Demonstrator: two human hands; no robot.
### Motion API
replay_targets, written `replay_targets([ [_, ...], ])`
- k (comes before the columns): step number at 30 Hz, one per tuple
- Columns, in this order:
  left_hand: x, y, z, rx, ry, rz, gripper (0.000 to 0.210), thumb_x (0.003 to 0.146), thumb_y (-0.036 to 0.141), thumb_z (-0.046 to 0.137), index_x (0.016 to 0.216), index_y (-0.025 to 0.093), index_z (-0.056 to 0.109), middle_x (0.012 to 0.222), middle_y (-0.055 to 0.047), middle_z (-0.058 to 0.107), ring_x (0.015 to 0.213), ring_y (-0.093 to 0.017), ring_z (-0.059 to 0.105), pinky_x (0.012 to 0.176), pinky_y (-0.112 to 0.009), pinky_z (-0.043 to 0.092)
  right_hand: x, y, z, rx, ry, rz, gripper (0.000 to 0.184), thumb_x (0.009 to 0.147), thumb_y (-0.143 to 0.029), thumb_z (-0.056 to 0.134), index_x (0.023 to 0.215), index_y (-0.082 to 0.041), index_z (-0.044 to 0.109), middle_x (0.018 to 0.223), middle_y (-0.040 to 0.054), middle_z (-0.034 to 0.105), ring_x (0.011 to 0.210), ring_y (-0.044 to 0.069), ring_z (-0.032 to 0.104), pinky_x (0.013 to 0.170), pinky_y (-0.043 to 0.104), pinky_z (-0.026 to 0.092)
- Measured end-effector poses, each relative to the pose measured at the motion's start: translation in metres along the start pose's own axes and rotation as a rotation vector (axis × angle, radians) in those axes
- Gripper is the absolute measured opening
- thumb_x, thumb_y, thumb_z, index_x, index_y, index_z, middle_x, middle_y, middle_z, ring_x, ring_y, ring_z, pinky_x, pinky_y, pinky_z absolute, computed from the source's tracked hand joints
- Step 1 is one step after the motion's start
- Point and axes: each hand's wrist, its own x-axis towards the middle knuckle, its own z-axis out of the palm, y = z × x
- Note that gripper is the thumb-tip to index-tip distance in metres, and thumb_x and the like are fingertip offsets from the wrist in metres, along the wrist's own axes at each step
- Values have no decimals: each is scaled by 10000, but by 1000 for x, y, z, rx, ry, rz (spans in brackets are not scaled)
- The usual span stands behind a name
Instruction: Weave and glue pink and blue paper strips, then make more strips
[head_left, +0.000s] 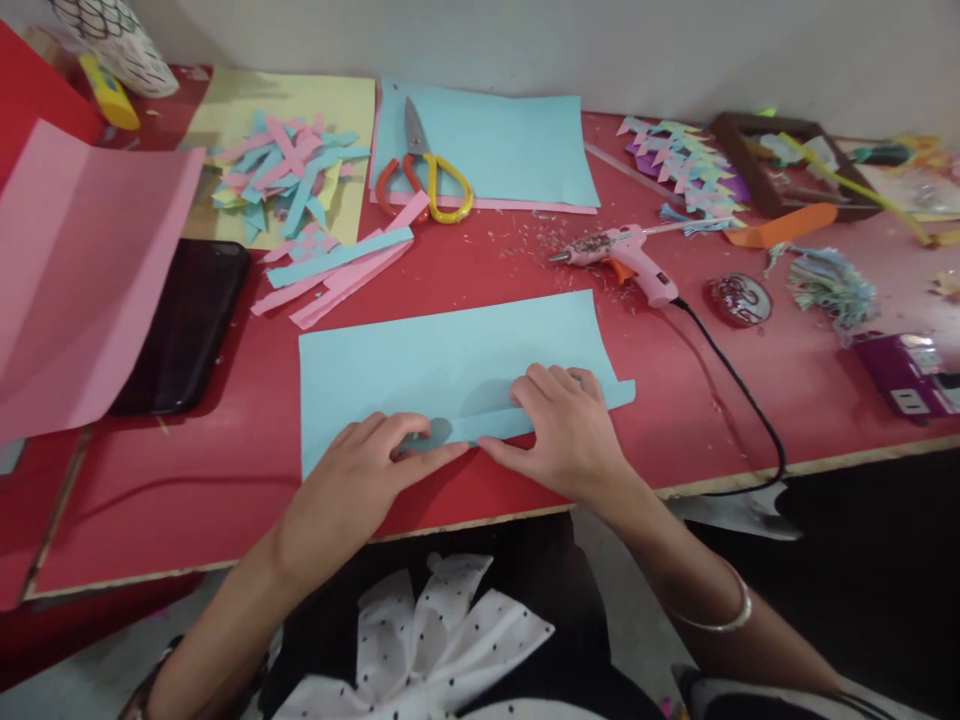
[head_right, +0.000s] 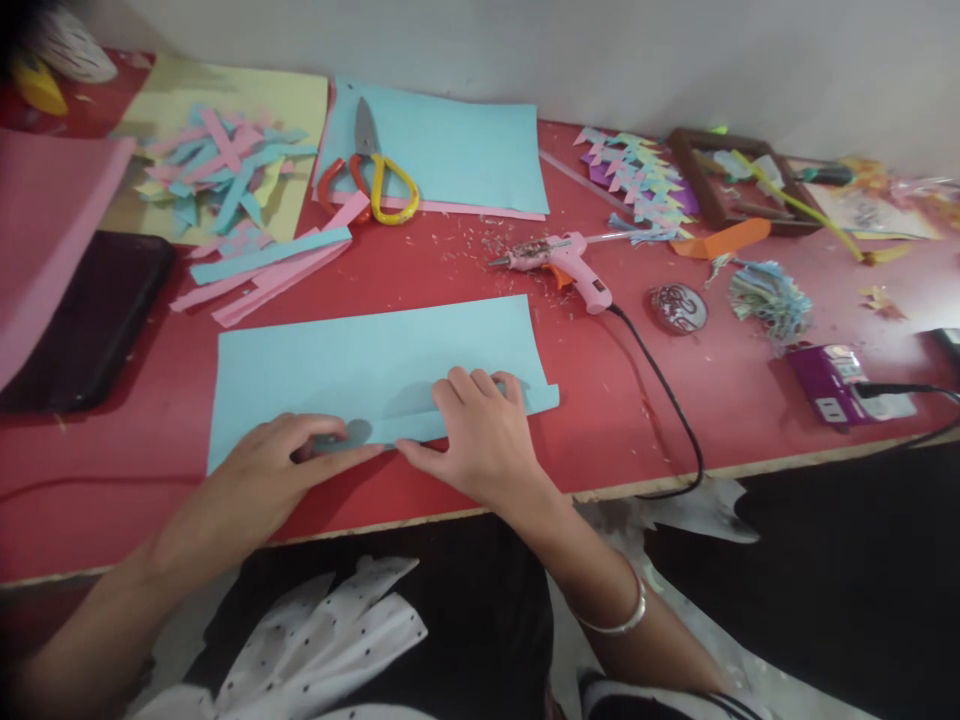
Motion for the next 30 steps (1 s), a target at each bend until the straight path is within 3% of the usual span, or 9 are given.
replay_targets([
  [3,-1,-2,0,108,-98,187,523,825,77,315,1160,420,524,1142,14,584,748,-144,515,711,-296,405,2,-7,2,16,1,-2,337,735,-516,494,714,-181,517,731,31,545,673,175,442,716,339,277],
  [5,-1,-3,0,170,-101,233,566,825,47,289,1195,426,487,1184,7,567,761,-150,514,713,-304,396,3,-10,3,8,15,15,320,728,-501,495,715,-182,518,741,37,550,688,183,446,744,354,280],
  [10,-1,-5,0,188,-80,245,544,843,57,285,1194,419,488,1177,13,573,762,-152,513,712,-295,391,3,-9,6,43,54,1,262,719,-444,509,711,-182,516,739,36,552,721,191,460,796,358,296],
  [17,2,-2,-3,154,-50,272,540,828,39,258,1117,375,567,1140,4,606,697,-143,517,675,-281,400,-8,19,-1,125,38,-18,144,718,-337,524,720,-198,488,741,11,544,689,161,464,817,341,311],
  [25,2,-6,-4,135,-139,233,581,791,37,286,1162,415,525,1186,12,586,707,-148,527,674,-302,417,-19,47,-5,158,43,19,137,754,-332,511,729,-202,472,741,9,519,712,163,480,806,345,316],
  [30,3,-3,-3,128,-69,229,587,772,28,268,1111,399,572,1142,16,612,679,-147,516,652,-294,413,-24,56,-4,177,66,56,141,760,-343,508,734,-208,475,746,19,512,708,174,473,762,342,332],
])
